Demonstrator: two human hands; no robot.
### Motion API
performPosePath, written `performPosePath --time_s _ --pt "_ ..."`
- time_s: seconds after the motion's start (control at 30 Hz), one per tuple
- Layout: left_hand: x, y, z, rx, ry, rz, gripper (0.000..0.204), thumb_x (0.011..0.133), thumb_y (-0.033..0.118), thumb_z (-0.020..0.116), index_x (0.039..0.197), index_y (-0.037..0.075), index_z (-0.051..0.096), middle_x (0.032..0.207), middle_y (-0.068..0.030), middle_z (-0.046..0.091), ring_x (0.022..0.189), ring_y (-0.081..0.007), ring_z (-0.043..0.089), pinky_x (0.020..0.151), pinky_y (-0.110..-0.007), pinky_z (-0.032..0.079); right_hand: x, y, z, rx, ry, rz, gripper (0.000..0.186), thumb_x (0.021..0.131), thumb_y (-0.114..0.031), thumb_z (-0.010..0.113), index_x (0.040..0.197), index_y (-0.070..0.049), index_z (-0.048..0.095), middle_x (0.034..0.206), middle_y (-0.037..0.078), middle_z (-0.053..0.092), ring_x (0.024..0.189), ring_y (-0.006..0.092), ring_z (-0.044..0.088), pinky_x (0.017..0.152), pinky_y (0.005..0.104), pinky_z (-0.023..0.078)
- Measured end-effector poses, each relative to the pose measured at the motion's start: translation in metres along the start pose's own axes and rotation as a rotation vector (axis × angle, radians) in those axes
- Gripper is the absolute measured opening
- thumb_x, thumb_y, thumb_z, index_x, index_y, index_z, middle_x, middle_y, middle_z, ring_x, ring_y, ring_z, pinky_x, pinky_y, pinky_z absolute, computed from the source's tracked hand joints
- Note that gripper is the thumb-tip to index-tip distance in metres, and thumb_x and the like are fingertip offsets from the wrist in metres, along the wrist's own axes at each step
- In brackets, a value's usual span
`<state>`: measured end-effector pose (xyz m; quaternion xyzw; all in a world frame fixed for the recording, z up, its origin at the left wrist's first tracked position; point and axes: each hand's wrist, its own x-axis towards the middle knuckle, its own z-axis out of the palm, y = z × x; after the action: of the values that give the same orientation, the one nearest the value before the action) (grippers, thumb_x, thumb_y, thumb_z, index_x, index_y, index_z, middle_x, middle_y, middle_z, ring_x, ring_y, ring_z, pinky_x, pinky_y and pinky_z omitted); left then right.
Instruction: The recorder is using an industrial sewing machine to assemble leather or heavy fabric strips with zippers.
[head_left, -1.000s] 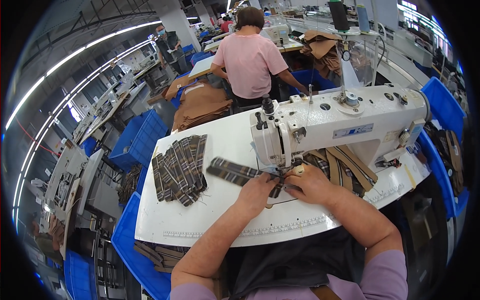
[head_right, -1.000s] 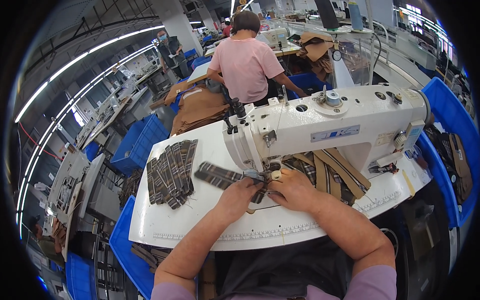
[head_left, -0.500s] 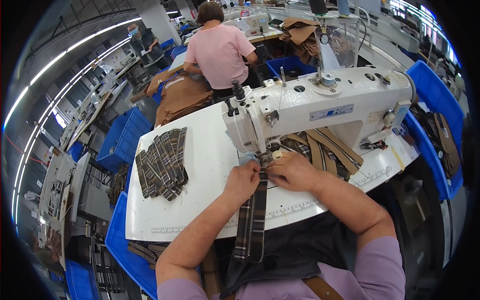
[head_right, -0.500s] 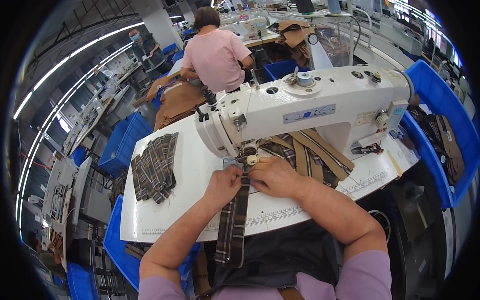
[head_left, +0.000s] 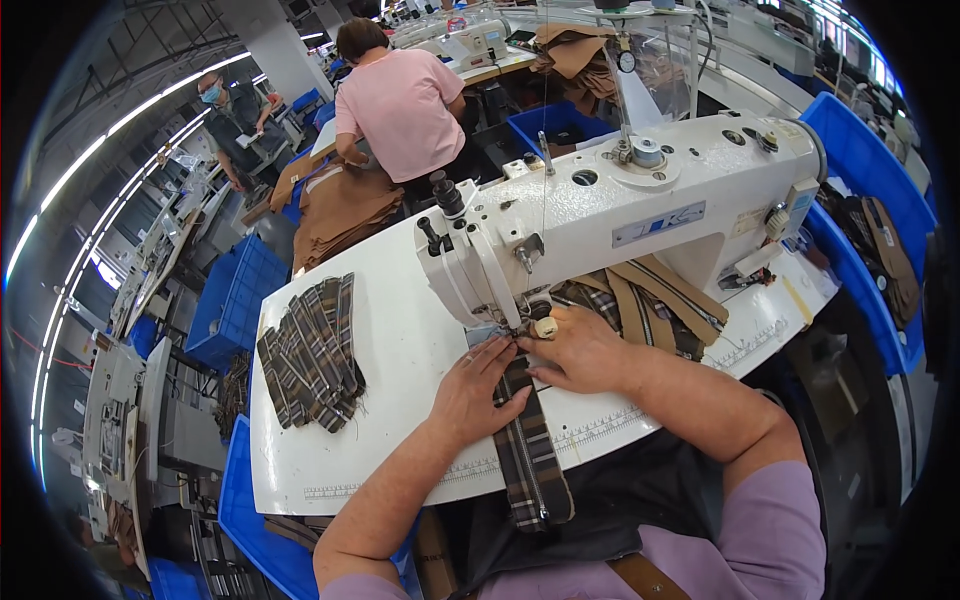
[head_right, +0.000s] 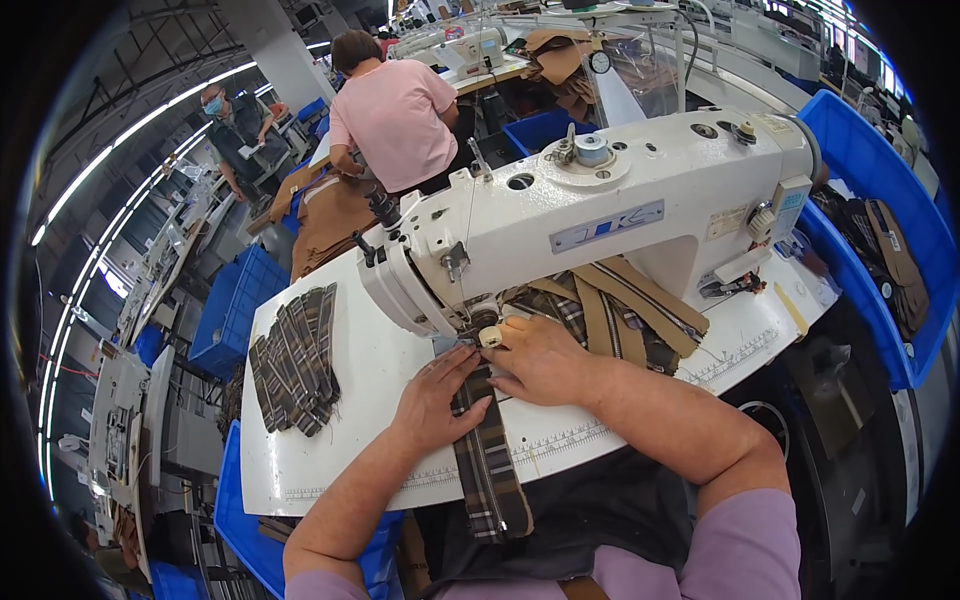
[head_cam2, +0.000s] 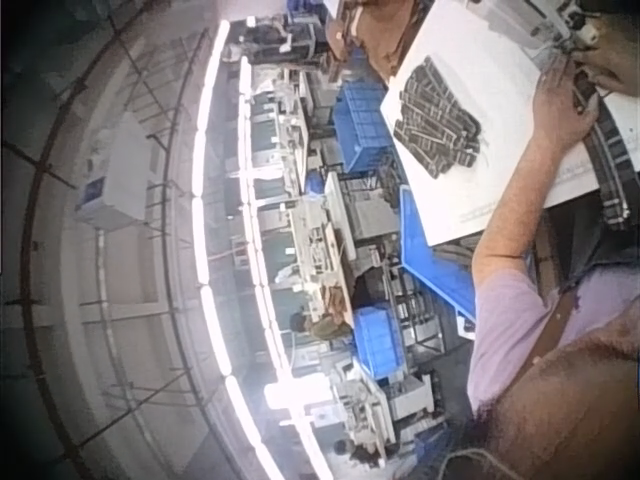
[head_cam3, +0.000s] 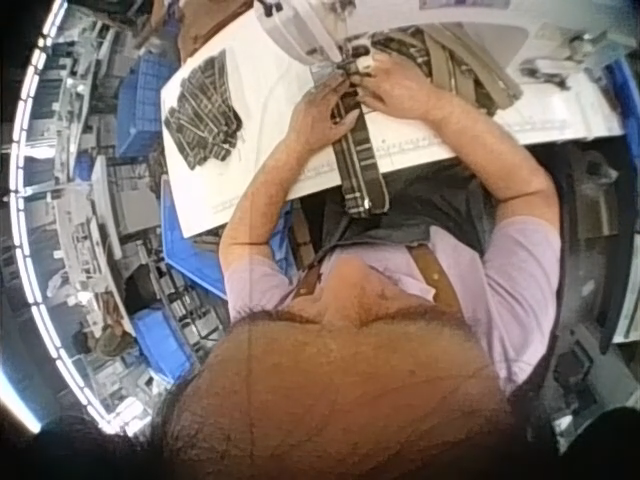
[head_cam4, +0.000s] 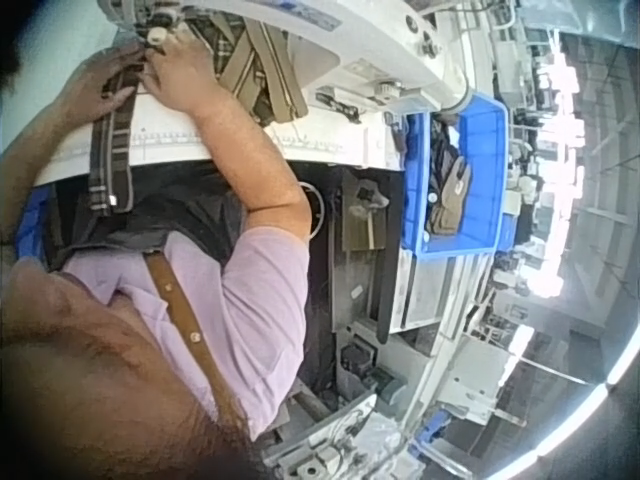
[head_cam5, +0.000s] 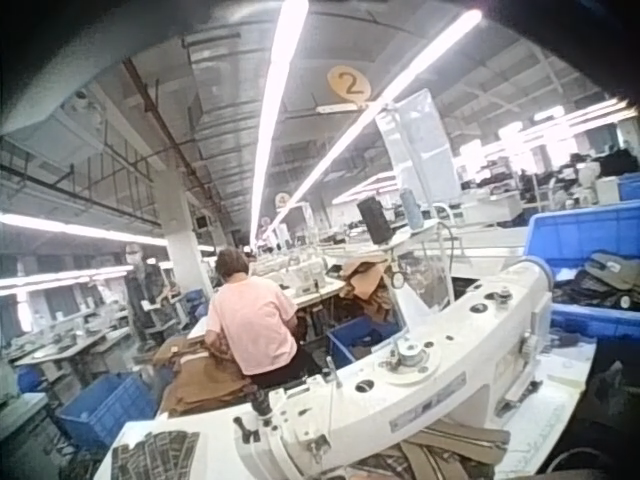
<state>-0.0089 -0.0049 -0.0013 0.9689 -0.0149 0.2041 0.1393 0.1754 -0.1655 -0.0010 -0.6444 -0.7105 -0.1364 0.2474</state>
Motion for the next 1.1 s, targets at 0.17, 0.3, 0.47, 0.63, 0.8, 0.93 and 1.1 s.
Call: performPosePath --time_s 0.17,0.3,0.47,0.63,0.8,0.93,1.1 --pt "0.003 0.004 0.001 -0.012 0.020 -0.060 0.064 0.084 0.028 0.080 0.135 -0.006 0.062 0.139 -0.0242 0.062 0.129 -0.0389 0.062 0.108 -0.044 0.053 0.001 0.002 -0.001 0.067 0.025 -0.042 0.038 0.086 -0.037 0.076 0.111 -0.008 0.076 0.101 0.005 0.068 0.103 0.0263 0.063 0.085 0.0438 0.052" --pt "0.002 0.001 0.001 -0.024 0.012 -0.066 0.066 0.085 0.034 0.078 0.134 -0.008 0.062 0.139 -0.0240 0.062 0.129 -0.0394 0.061 0.110 -0.044 0.051 0.003 0.000 -0.002 0.082 0.019 -0.040 0.038 0.084 -0.037 0.076 0.109 -0.008 0.077 0.101 0.004 0.070 0.103 0.0252 0.063 0.086 0.0439 0.051" --pt "0.003 0.003 -0.002 -0.053 0.007 -0.058 0.067 0.084 0.033 0.080 0.134 -0.008 0.062 0.139 -0.0234 0.061 0.130 -0.0399 0.060 0.112 -0.045 0.049 0.003 -0.003 -0.009 0.069 -0.081 -0.008 0.040 0.087 -0.039 0.075 0.114 -0.010 0.075 0.120 0.004 0.071 0.108 0.0294 0.066 0.093 0.0463 0.050" --pt "0.005 0.008 -0.005 -0.051 -0.010 -0.064 0.067 0.083 0.034 0.081 0.133 -0.007 0.062 0.139 -0.0221 0.061 0.131 -0.0393 0.060 0.115 -0.048 0.046 0.003 -0.002 -0.010 0.072 -0.070 0.000 0.044 0.085 -0.042 0.074 0.113 -0.009 0.075 0.119 0.004 0.072 0.108 0.0291 0.065 0.092 0.0464 0.051" --pt "0.006 0.008 -0.008 -0.029 -0.015 -0.056 0.068 0.082 0.036 0.081 0.133 -0.005 0.063 0.139 -0.0200 0.062 0.129 -0.0368 0.061 0.116 -0.050 0.046 0.002 -0.003 -0.011 0.066 -0.049 -0.011 0.045 0.084 -0.042 0.075 0.113 -0.008 0.075 0.118 0.004 0.072 0.105 0.0295 0.065 0.091 0.0460 0.051" --pt "0.004 0.008 -0.008 -0.044 -0.005 -0.071 0.068 0.082 0.037 0.082 0.133 -0.005 0.063 0.139 -0.0198 0.062 0.129 -0.0368 0.062 0.115 -0.050 0.046 0.002 -0.002 -0.006 0.068 -0.005 -0.027 0.045 0.081 -0.042 0.077 0.109 -0.007 0.075 0.111 0.005 0.071 0.105 0.0280 0.064 0.088 0.0448 0.051" --pt "0.005 0.009 -0.009 -0.044 -0.009 -0.080 0.069 0.078 0.030 0.085 0.134 -0.005 0.064 0.141 -0.0217 0.062 0.129 -0.0383 0.061 0.111 -0.044 0.050 0.001 -0.002 -0.007 0.070 0.001 -0.021 0.046 0.080 -0.042 0.078 0.109 -0.007 0.075 0.104 0.006 0.069 0.106 0.0270 0.063 0.087 0.0439 0.051"
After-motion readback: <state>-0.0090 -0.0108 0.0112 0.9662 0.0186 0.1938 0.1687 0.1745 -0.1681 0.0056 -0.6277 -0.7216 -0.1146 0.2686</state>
